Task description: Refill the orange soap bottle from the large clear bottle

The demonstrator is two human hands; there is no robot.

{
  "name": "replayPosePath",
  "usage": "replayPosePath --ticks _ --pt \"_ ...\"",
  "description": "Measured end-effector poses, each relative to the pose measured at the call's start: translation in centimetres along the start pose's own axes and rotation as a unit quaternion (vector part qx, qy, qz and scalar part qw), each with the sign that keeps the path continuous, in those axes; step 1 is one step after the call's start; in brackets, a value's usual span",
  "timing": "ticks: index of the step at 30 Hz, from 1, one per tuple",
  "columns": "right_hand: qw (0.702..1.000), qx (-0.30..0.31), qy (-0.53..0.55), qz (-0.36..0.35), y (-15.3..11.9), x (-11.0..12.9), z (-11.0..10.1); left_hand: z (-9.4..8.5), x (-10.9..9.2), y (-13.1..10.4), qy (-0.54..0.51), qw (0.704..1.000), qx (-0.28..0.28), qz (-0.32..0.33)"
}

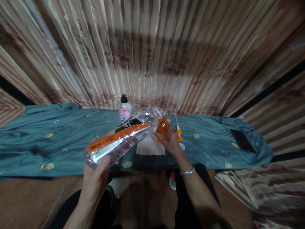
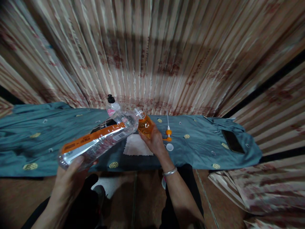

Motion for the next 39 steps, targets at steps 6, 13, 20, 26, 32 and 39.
replayPosePath --ticks 6,13,20,26,32,39 --pt "1.0 0.002 0.0 0.011 0.1 0.1 -0.2 0.3 0.7 0.2 -0.034 0.998 0.005 -0.047" --pt "1.0 0.004 -0.01 0.006 0.0 -0.2 -0.2 0.3 1.1 0.3 -0.074 0.993 0.006 -0.092" --pt "1.0 -0.005 -0.029 0.008 -0.1 -0.1 -0.1 1.0 0.6 0.2 -0.1 0.989 -0.014 -0.111" --pt "1.0 -0.008 -0.006 -0.007 -0.1 0.2 -0.2 1.5 -0.2 0.2 -0.101 0.986 -0.052 -0.118" --pt "1.0 -0.001 -0.026 0.011 -0.1 0.0 -0.3 1.2 -0.9 0.1 -0.104 0.986 -0.072 -0.109" --pt "0.998 -0.008 -0.064 0.014 -0.3 0.4 -0.3 1.0 -0.8 0.2 -0.101 0.987 -0.068 -0.102"
Point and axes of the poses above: each hand's wrist, its own y-axis towards the middle knuckle, its own z-axis out of the palm, x = y × z, the point moved 6 cm from there along y, towards the middle knuckle, and after that the axes turned 8 degrees about y, right-handed, at the moved point
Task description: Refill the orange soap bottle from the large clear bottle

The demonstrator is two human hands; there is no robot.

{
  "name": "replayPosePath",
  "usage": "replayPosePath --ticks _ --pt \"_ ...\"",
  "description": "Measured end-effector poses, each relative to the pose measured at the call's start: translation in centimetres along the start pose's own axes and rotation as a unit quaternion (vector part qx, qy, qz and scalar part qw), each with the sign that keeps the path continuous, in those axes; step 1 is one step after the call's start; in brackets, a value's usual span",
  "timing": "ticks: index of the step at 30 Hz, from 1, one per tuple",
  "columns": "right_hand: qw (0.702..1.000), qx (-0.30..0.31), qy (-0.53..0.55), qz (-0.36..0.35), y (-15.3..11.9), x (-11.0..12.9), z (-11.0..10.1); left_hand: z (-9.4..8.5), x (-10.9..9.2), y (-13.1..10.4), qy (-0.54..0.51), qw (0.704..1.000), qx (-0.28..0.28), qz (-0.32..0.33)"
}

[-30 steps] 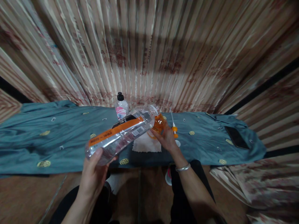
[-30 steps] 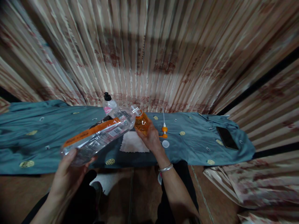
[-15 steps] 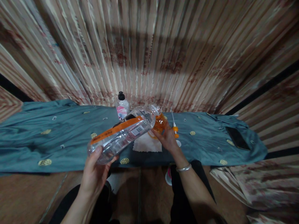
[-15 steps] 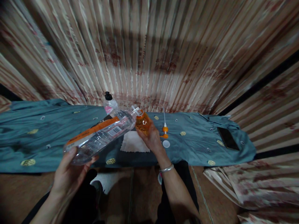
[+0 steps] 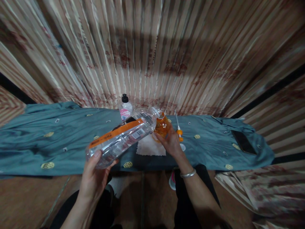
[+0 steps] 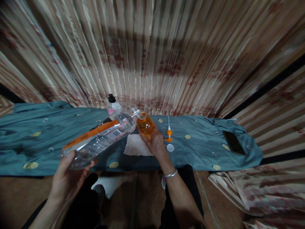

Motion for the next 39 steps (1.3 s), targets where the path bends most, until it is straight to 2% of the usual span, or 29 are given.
replayPosePath --ticks 5,15,19,24,31,35,39 --pt "0.999 -0.002 -0.037 -0.003 -0.2 0.3 0.0 -0.7 0.0 0.3 0.007 1.0 0.015 0.019" --pt "0.985 -0.006 -0.164 -0.05 -0.7 1.3 0.2 -2.4 -0.2 1.1 0.043 0.997 0.048 0.052" --pt "0.982 0.004 -0.178 -0.063 -0.8 1.7 0.6 -2.8 -0.4 1.1 0.053 0.995 0.054 0.064" --pt "0.986 0.01 -0.155 -0.057 -0.8 2.0 0.4 -2.8 -0.7 0.9 0.055 0.996 0.034 0.065" --pt "0.998 0.024 -0.066 -0.007 -0.5 2.8 0.1 -2.6 -1.0 0.9 0.061 0.993 0.067 0.075" --pt "0.999 0.019 -0.027 0.018 -0.1 3.2 0.3 -1.7 -2.0 0.6 0.046 0.994 0.047 0.09" --pt "0.999 0.016 0.005 0.03 0.3 3.2 0.8 -0.4 -3.3 0.5 0.045 0.991 0.054 0.11"
Point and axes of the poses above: each hand's wrist, its own y-axis towards the middle knuckle, its own z-axis out of the palm, x = y × z, the point moved 6 cm from there along y, towards the middle knuckle, and after that the axes turned 8 degrees about y, right-handed, at the moved point
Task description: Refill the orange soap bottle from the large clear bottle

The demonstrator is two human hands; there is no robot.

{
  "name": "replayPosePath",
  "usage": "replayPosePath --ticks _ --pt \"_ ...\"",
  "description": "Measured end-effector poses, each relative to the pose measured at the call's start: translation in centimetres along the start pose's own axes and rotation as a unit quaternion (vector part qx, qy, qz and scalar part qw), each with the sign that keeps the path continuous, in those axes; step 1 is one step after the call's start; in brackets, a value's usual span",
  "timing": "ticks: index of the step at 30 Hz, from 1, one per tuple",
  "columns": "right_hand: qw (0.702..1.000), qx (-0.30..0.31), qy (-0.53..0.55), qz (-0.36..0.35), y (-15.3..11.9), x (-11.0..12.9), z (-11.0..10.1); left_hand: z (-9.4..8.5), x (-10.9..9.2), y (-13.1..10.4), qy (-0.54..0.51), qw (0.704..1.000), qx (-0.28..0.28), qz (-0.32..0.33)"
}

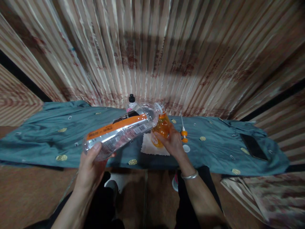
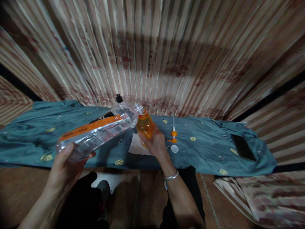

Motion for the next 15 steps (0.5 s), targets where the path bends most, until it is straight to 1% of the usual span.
replayPosePath --ticks 3,5,10,15 --pt "1.0 -0.004 0.009 0.008 0.1 -0.3 0.2 0.3 -0.4 0.6 0.005 1.0 0.004 0.002" --pt "1.0 -0.003 0.015 0.013 0.1 -0.6 0.2 0.4 -0.3 1.2 0.008 1.0 0.006 0.001" --pt "1.0 0.004 0.021 0.016 0.1 -1.3 0.1 0.7 0.7 2.2 0.008 1.0 0.011 -0.015" --pt "0.999 -0.007 0.02 0.025 0.1 -1.8 -0.1 1.7 1.2 2.7 -0.003 0.999 0.015 -0.031"
Point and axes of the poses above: each hand's wrist, its own y-axis towards the middle knuckle, its own z-axis out of the palm, x = y × z, the point moved 6 cm from there along y, towards the middle knuckle, and after that the axes turned 8 degrees about y, right-handed, at the moved point
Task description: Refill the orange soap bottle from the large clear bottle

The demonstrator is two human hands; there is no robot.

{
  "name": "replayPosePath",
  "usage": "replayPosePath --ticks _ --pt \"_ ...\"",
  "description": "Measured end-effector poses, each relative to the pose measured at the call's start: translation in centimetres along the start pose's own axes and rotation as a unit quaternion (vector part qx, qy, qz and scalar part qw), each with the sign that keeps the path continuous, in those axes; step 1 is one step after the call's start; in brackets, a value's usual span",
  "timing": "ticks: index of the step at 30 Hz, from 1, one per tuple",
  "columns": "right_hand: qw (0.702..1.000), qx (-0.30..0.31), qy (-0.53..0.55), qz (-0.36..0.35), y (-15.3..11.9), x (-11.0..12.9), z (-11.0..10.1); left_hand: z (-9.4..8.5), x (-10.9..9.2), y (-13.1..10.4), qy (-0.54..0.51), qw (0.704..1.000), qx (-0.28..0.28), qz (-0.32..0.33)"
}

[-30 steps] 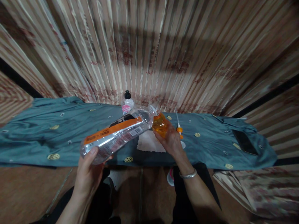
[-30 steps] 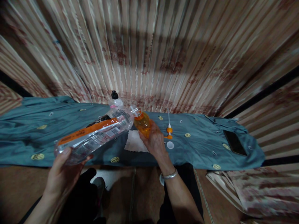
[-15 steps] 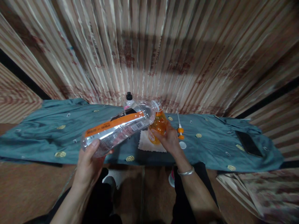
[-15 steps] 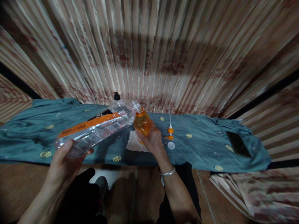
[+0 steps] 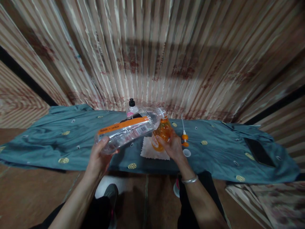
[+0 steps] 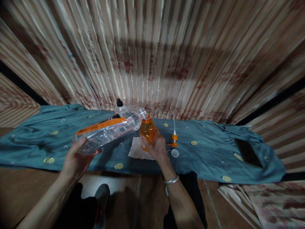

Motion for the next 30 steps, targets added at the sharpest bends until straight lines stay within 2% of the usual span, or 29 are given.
replayPosePath --ticks 8,16,22,27,30 --pt "1.0 -0.007 0.0 0.001 0.1 -0.3 -0.1 0.3 0.1 1.1 -0.005 1.0 -0.004 -0.001" --pt "1.0 -0.01 -0.014 -0.004 -0.1 -0.2 -0.2 0.7 -0.2 0.4 -0.012 1.0 0.0 0.006" --pt "1.0 -0.016 -0.021 -0.016 -0.4 -0.1 -0.2 -0.6 0.4 -0.3 -0.017 1.0 -0.018 0.0" --pt "1.0 -0.012 -0.017 -0.02 -0.4 -0.2 -0.1 -1.5 1.0 -1.3 0.002 1.0 0.006 -0.027" --pt "0.999 -0.014 -0.025 -0.019 -0.5 -0.2 -0.2 -1.6 0.8 -2.0 0.008 1.0 -0.002 -0.028"
Point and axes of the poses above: each hand's wrist, its own y-axis towards the middle knuckle, its own z-axis out of the palm, x = y × z, the point moved 6 cm from there along y, towards the middle knuckle, and after that the axes turned 8 degrees about y, right-handed, at the moved point
